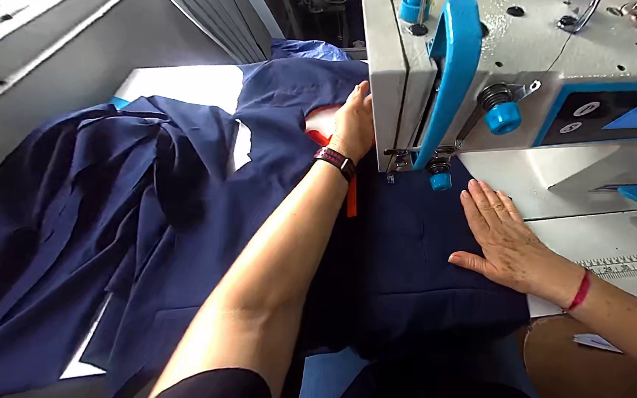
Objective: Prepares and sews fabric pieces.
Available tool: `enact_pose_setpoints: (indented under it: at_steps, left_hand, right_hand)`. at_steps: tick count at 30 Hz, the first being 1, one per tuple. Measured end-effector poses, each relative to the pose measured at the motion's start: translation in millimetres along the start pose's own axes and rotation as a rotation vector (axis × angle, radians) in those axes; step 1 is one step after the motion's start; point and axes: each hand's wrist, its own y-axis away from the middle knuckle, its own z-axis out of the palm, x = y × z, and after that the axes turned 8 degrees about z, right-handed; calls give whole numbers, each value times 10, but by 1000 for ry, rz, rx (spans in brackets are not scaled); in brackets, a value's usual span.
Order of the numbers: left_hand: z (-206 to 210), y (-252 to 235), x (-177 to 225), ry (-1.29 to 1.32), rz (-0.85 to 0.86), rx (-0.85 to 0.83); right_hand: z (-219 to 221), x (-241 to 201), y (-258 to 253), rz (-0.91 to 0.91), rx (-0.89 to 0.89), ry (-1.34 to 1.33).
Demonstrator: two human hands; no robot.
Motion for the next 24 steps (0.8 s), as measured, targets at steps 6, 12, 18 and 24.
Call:
enact_pose_setpoints:
  at_steps: [6,12,18,24]
  left_hand:
    - [224,729,1235,-836,-227,-101]
    - [130,2497,1211,-1532,154,-600]
    - [-467,2711,1609,-1753,-138,-368]
    - [-96,1915,1462,-1488,142,-595]
  right_hand:
    - [-230,-23,-49,41,-122,-43]
    - [-39,-691,67,-55,35,-216]
    - [-202,-376,435,2,-121,-90]
    - [-385,-483,-252,73,15,-191]
